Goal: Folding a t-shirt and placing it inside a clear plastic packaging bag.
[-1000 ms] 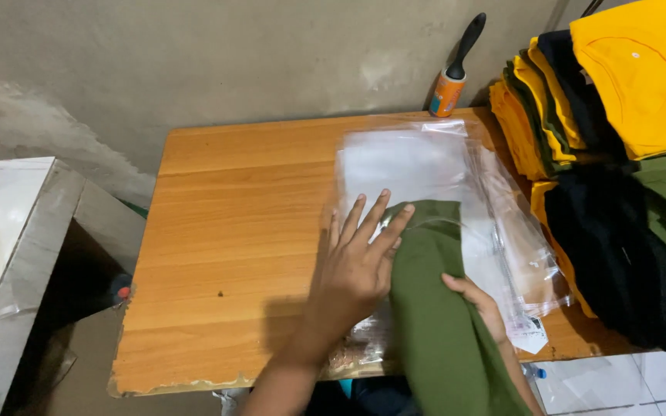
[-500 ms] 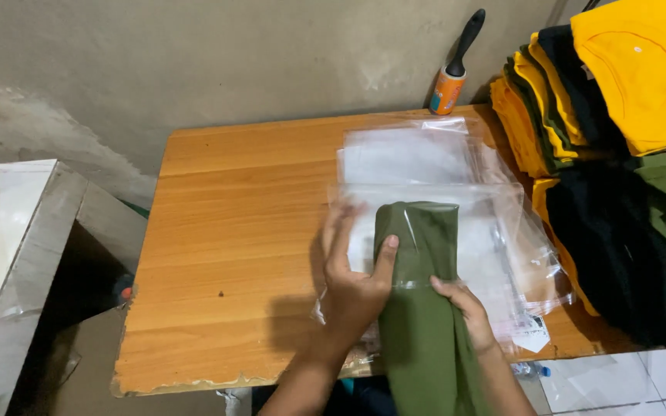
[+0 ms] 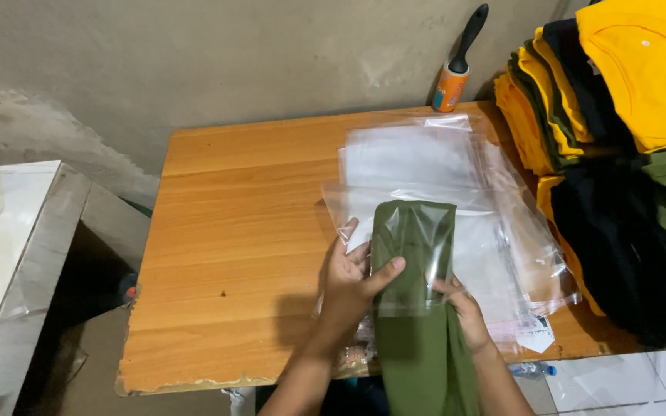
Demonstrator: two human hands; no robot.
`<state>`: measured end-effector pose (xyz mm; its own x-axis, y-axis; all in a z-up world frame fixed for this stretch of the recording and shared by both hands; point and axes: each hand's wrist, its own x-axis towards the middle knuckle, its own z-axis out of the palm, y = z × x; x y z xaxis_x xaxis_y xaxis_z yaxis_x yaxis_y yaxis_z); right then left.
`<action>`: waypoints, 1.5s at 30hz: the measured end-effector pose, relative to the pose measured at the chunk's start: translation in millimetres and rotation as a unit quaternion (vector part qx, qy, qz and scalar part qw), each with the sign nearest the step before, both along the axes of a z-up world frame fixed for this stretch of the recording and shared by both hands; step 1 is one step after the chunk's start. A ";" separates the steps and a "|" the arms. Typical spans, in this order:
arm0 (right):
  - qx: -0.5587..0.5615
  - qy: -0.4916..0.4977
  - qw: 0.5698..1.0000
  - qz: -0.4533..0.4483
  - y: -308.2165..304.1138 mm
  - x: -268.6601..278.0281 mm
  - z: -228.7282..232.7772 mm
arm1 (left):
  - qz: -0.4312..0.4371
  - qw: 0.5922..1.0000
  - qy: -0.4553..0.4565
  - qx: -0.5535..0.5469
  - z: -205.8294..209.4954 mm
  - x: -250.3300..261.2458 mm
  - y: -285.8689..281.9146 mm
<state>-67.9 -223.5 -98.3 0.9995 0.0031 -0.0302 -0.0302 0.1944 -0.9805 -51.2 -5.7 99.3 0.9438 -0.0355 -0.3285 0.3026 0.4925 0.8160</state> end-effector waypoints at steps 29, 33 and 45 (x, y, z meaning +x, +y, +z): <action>0.042 0.362 0.920 -0.143 58.7 9.4 230.2 | -0.094 0.992 0.027 0.076 -17.4 -33.8 -10.0; -0.040 0.319 0.943 -0.088 34.8 14.5 191.0 | -0.118 0.984 0.008 0.134 -37.1 -33.4 -10.6; -0.017 0.208 0.969 0.135 32.5 1.5 167.9 | -0.018 0.999 0.001 0.028 4.1 5.5 -2.0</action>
